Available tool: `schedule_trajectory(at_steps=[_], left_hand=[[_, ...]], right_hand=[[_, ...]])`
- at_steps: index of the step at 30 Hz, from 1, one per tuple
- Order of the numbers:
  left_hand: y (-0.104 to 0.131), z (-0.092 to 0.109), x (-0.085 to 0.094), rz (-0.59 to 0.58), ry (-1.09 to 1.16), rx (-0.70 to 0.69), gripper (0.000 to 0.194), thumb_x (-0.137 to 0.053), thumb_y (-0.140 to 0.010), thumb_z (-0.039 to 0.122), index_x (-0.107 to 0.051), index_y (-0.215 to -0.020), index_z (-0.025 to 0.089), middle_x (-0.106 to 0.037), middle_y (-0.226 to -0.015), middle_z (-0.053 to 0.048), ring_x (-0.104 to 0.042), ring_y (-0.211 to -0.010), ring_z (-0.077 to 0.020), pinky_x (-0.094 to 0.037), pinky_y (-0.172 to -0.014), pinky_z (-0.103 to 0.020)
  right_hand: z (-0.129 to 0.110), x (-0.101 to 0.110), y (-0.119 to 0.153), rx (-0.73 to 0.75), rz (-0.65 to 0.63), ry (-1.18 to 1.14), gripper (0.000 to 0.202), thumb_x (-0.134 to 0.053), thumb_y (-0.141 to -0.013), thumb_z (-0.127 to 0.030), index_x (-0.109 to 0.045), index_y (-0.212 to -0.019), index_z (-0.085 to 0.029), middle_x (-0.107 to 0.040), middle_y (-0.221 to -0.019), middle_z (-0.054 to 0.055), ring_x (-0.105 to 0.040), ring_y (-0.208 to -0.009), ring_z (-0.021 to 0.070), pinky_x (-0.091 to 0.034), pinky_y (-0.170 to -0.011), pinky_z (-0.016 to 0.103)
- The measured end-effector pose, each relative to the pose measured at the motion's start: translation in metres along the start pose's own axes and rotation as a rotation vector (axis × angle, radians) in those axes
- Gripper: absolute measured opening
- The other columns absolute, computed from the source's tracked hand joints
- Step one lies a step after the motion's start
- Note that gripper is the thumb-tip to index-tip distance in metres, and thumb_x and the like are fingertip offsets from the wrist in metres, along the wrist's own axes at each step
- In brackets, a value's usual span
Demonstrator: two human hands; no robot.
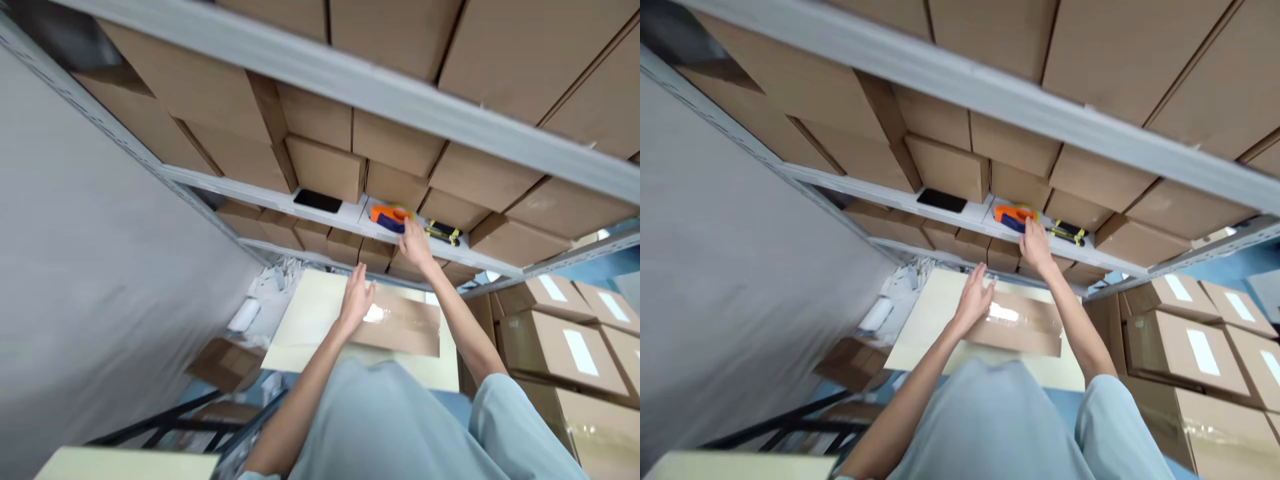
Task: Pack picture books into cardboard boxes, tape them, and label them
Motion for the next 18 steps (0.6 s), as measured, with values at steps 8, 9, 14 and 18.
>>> schedule_trajectory(at_steps=[8, 9, 14, 18], left_hand=[[0.099, -0.074, 0.008, -0.080, -0.077, 0.391, 0.078, -0.057, -0.104, 0.062, -0.046, -0.163, 0.014, -0.052, -0.166, -0.026, -0.048, -0.159, -0.0388, -0.038, -0.134, -0.056], [0.099, -0.067, -0.003, -0.121, -0.082, 0.394, 0.084, -0.060, -0.102, 0.064, -0.043, -0.165, 0.012, -0.049, -0.168, -0.027, -0.045, -0.160, -0.0395, -0.036, -0.135, -0.055], [0.080, -0.051, -0.047, -0.193, -0.168, 0.463, 0.129, -0.090, -0.075, 0.069, -0.030, -0.170, 0.005, -0.035, -0.175, -0.033, -0.035, -0.164, -0.0476, -0.035, -0.134, -0.059], [0.075, -0.081, -0.049, -0.242, -0.071, 0.608, 0.105, -0.095, -0.072, 0.060, -0.053, -0.156, 0.013, -0.066, -0.152, -0.027, -0.063, -0.143, -0.0451, -0.053, -0.119, -0.056]], right_hand=[[0.071, -0.094, 0.247, -0.541, -0.038, -0.175, 0.088, -0.033, -0.111, -0.058, -0.022, -0.170, 0.006, -0.028, -0.175, 0.037, -0.025, -0.168, 0.0438, -0.029, -0.133, 0.063], [0.072, -0.107, 0.265, -0.617, -0.061, -0.180, 0.096, -0.037, -0.109, -0.063, -0.019, -0.169, 0.010, -0.024, -0.175, 0.040, -0.023, -0.168, 0.0465, -0.029, -0.132, 0.064], [0.078, -0.139, 0.290, -0.810, -0.104, -0.217, 0.124, -0.051, -0.099, -0.081, -0.006, -0.170, 0.010, -0.017, -0.175, 0.044, -0.024, -0.167, 0.0497, -0.039, -0.127, 0.061], [0.099, -0.150, 0.296, -0.915, -0.222, -0.333, 0.117, -0.054, -0.099, -0.079, -0.004, -0.175, -0.005, -0.035, -0.172, 0.035, -0.049, -0.154, 0.0458, -0.053, -0.115, 0.056]])
Point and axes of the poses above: each hand's wrist, its own y-axis away from the middle knuckle, its own x-axis out of the back of the hand, z = x × y, the point moved 9 cm from there along -y, towards the middle knuckle
